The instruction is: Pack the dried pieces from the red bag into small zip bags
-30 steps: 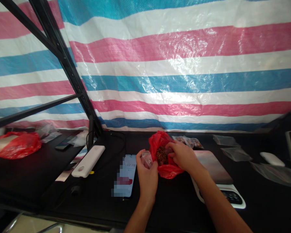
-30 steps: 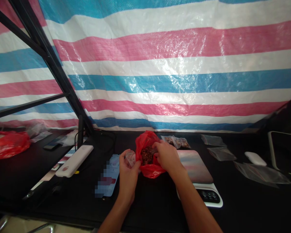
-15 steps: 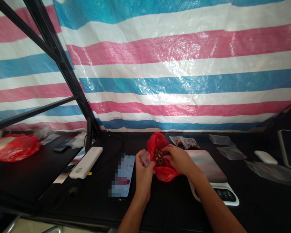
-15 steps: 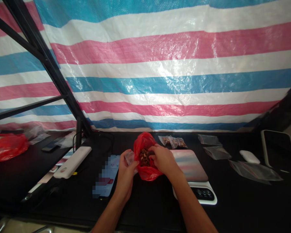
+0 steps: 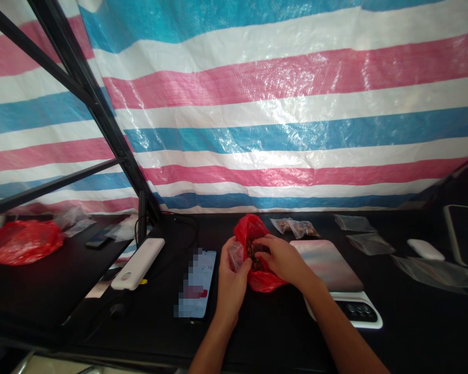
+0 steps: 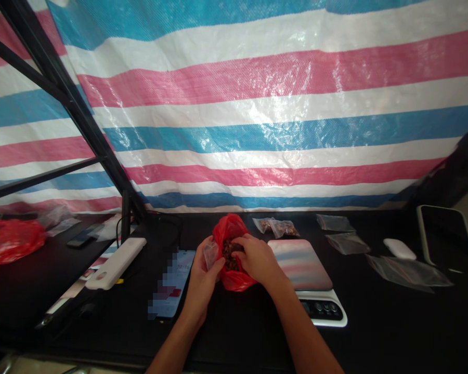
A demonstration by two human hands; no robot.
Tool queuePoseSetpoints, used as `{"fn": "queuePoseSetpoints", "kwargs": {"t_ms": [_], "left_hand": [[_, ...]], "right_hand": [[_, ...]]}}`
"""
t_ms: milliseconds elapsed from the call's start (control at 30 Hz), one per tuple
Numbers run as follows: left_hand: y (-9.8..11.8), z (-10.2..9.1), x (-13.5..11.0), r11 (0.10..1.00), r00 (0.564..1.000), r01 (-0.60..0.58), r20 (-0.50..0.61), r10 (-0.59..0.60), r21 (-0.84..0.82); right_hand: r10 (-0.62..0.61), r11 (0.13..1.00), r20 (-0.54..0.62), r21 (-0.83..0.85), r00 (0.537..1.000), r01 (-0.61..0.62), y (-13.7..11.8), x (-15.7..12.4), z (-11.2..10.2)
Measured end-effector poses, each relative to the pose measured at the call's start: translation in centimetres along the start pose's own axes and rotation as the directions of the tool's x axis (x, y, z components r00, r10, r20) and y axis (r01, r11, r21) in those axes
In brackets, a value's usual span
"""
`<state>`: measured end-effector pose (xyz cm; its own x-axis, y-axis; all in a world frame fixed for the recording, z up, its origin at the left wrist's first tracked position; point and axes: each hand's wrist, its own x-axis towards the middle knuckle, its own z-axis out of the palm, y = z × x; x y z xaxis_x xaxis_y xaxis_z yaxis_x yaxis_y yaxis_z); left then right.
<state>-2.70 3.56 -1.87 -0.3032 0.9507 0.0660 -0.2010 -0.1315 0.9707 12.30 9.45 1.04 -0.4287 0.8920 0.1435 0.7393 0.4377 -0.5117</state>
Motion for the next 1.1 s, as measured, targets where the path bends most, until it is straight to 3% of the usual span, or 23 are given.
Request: {"fn": "queuePoseSetpoints", "kwargs": {"t_ms": [167, 400, 600, 800, 967, 1100], "left_hand": [[0.0, -0.3, 0.1, 0.994, 0.996, -0.075, -0.052, 0.079, 0.08], [-0.4, -0.5, 0.1, 0.991, 0.996, -0.062, -0.052, 0.069, 0.122], [0.5, -0.5, 0.1, 0.961, 0.977, -0.17, -0.089, 0.193, 0.219], [0.3, -0.4, 0.0, 0.955, 0.976, -0.19, -0.059, 0.209, 0.228], [-0.1, -0.6, 0.0, 0.941, 0.982, -0.178, -0.01, 0.189, 0.289], [-0.1, -1.0, -0.1, 0.885, 0.966, -0.252, 0.05, 0.253, 0.391]], "right_hand": [[0.008, 0.999, -0.048, 0.044, 0.999, -0.006, 0.5, -0.1, -0.1], [0.017, 0.991, -0.061, 0.135, 0.998, -0.009, 0.7, -0.1, 0.2], [-0.016, 0.968, -0.142, 0.245, 0.99, 0.051, 1.2, 0.1, 0.2], [-0.008, 0.857, -0.137, 0.51, 0.991, 0.077, 0.5, -0.1, -0.7], [-0.07, 0.766, -0.075, 0.635, 0.995, 0.102, -0.8, -0.6, -1.2], [-0.091, 0.726, -0.082, 0.677, 0.992, 0.123, -1.2, -0.9, -1.3]]}}
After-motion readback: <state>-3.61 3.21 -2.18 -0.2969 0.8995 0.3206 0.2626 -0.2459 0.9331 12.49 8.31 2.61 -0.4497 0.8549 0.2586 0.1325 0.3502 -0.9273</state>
